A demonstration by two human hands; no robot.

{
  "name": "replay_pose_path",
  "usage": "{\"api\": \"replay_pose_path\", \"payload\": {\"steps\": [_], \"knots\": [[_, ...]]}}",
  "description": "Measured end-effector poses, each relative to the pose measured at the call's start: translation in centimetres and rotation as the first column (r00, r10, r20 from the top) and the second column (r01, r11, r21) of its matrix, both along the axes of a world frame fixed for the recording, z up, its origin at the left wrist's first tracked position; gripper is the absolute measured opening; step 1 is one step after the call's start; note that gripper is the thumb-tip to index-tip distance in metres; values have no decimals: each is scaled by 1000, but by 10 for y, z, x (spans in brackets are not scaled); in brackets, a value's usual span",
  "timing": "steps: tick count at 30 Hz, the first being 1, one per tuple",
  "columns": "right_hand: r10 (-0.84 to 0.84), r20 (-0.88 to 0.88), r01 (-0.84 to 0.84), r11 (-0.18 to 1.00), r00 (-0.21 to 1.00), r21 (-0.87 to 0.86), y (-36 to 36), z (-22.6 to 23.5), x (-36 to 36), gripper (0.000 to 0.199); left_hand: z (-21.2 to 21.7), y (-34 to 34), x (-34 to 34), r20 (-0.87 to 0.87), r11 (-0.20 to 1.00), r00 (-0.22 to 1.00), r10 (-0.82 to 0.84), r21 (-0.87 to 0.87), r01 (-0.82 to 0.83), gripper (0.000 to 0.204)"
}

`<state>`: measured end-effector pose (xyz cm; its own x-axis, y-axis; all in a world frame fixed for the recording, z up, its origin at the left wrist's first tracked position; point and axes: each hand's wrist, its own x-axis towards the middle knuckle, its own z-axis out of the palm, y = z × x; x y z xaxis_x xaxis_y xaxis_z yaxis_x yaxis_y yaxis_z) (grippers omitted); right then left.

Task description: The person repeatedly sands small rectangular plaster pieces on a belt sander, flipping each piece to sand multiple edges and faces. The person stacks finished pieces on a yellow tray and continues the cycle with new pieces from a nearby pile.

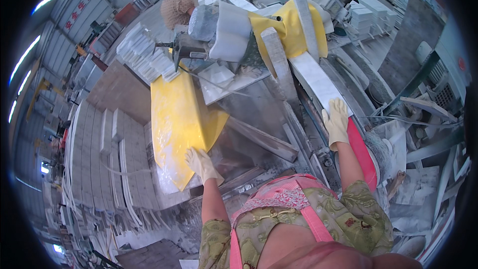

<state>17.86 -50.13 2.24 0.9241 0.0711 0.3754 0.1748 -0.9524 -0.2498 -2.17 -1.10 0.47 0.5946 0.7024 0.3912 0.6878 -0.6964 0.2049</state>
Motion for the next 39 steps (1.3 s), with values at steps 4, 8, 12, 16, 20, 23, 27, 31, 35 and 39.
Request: {"api": "replay_pose_path", "payload": {"steps": [4,8,12,16,20,23,27,31,35,39], "knots": [[-13,7,13,1000,1000,-7,1,-1,-1,55,-5,5,0,-34,1000,999,1,22,0,50],[-17,62,18,1000,998,-17,0,-1,-3,53,-8,7,-1,-42,999,999,-3,36,5,52],[1,71,1,1000,997,-24,-1,0,-6,53,-9,8,0,-50,1000,999,-1,15,1,52],[3,85,-1,1000,996,-23,-2,2,-9,52,-8,7,-1,-4,999,1000,-25,28,25,51],[2,70,-1,1000,998,-12,-3,5,-13,52,-6,5,-1,15,998,999,-43,56,43,50],[-12,36,12,1000,999,12,-3,7,-16,54,-3,4,-1,10,997,999,-45,56,44,50],[-17,-46,18,999,999,29,-5,10,-19,56,0,4,-1,-8,999,999,-37,38,37,50],[-16,-44,17,1000,999,22,-6,10,-22,56,3,3,-1,-42,999,999,-33,25,34,50],[-14,6,14,999,1000,43,-8,9,-27,52,5,3,-1,-19,998,999,-49,36,50,48],[263,-144,-243,959,954,143,-38,23,-30,48,7,3,-1,-38,998,998,-59,16,60,46]]}}
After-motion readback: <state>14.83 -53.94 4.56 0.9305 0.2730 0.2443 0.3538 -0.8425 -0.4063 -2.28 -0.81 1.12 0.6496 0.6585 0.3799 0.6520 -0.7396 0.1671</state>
